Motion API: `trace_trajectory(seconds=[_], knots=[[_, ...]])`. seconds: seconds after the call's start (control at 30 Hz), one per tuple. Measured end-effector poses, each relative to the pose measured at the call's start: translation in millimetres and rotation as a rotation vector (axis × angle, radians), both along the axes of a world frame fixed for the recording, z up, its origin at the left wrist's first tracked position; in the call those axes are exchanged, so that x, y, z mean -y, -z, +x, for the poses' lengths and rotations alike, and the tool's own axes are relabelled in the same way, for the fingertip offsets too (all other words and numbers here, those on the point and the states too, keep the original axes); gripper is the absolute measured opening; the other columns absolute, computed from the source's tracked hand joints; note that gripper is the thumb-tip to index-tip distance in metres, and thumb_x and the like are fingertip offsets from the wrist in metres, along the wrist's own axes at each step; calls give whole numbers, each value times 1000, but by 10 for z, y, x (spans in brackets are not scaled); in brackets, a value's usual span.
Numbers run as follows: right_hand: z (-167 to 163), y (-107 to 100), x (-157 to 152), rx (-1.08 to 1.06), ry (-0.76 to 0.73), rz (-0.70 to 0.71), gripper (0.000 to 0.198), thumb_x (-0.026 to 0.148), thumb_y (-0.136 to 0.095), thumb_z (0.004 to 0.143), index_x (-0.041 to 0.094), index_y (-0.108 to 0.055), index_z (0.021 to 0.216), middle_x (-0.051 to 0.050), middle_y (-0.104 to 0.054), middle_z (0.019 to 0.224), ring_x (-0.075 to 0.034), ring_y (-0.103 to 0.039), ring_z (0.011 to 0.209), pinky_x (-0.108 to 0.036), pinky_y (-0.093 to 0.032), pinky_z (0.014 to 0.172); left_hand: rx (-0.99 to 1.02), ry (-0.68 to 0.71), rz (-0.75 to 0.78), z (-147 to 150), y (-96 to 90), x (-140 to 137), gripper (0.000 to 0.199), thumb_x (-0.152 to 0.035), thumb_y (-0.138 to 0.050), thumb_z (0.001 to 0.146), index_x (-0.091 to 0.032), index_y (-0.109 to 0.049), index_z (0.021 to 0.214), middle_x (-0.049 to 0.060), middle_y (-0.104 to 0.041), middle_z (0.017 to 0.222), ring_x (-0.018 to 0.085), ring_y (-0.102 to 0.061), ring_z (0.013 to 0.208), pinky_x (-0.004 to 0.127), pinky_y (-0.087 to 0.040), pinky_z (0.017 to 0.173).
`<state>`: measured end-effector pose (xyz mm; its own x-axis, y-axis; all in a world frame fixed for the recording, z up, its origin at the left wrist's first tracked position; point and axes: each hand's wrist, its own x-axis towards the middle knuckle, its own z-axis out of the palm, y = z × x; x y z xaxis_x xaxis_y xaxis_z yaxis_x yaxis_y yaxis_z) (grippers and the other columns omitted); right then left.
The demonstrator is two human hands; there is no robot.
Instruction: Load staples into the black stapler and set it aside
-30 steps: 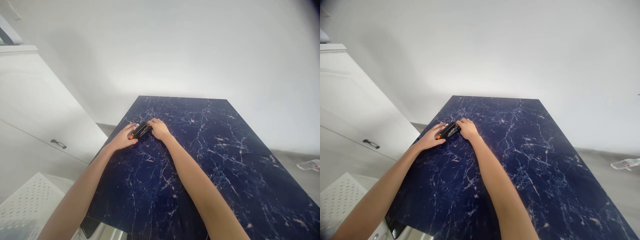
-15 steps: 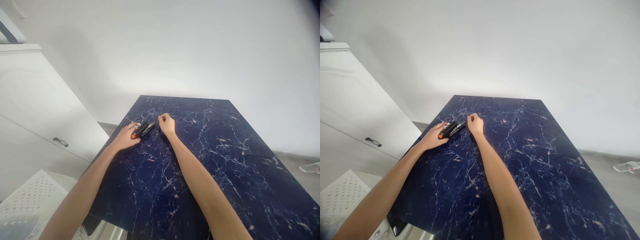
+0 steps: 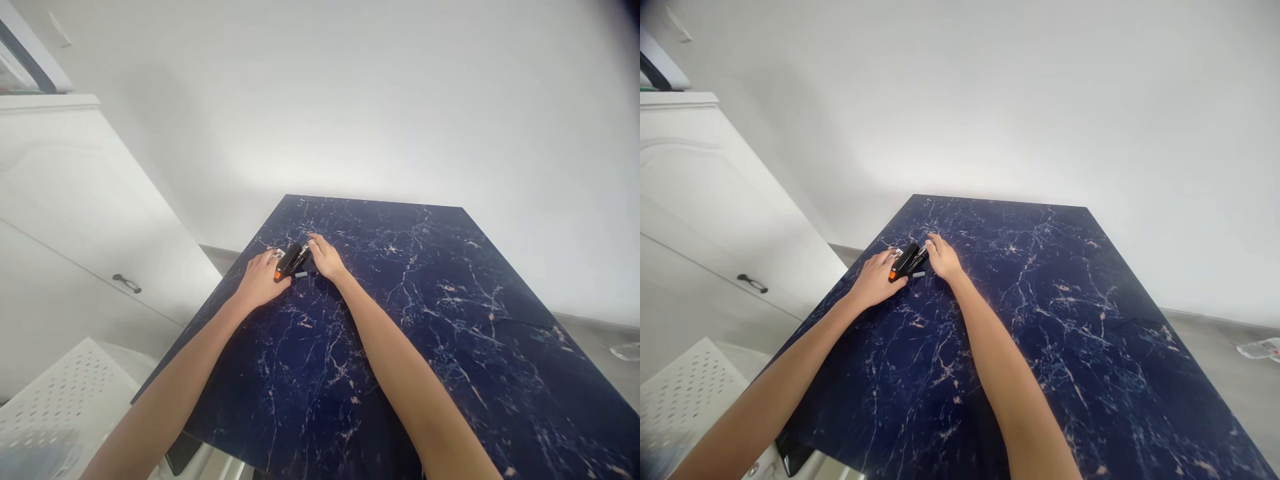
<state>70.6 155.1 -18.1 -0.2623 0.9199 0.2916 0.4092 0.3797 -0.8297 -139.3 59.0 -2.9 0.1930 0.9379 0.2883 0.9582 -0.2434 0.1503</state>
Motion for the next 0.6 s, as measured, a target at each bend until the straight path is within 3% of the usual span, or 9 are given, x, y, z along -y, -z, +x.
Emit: trace_trajectory(seconds=[0.13,0.23,0.33,0.4,0.47,0.6], knots=[[-14,-13,55,-7,-143,-129,47,51,-28,106,30,-62,130,-2,-74,115,-20,-68,97,-33,-48,96,4,-15,-2,50,2,11,64,-49,-63,86,-22,-50,143,15,-47,151,42,-43,137,57,-33,116],[-44,-18,109,-8,-198,-129,49,53,-27,106,30,-65,126,-1,-75,115,-18,-68,88,-31,-50,92,8,-49,-7,81,-14,25,66,-51,-62,88,-21,-50,145,17,-47,151,43,-43,137,58,-34,114],[-64,-11,125,-36,-147,-91,46,50,-29,107,29,-64,127,-2,-73,120,-16,-69,86,-29,-50,89,60,-17,-70,2,-64,25,67,-60,-53,93,-22,-49,147,16,-42,157,43,-37,143,60,-29,116],[-67,-3,111,-78,-86,-91,46,47,-28,107,27,-64,127,-3,-73,120,-15,-69,81,-28,-50,86,123,9,-152,-114,-111,5,57,-60,-39,99,-25,-55,142,11,-40,160,39,-35,146,58,-29,118],[-67,6,89,-96,-58,-107,47,44,-27,107,24,-66,123,-4,-74,113,-15,-68,76,-27,-51,83,174,-11,-174,-238,-151,-27,50,-52,-31,103,-28,-62,135,7,-46,156,35,-40,144,54,-32,117],[-82,16,58,-6,-71,-53,47,44,-30,106,23,-72,105,-2,-74,89,-17,-68,78,-27,-49,83,123,-67,-87,-339,-167,-80,40,-42,-47,96,-27,-69,126,9,-69,129,35,-59,125,50,-41,110]])
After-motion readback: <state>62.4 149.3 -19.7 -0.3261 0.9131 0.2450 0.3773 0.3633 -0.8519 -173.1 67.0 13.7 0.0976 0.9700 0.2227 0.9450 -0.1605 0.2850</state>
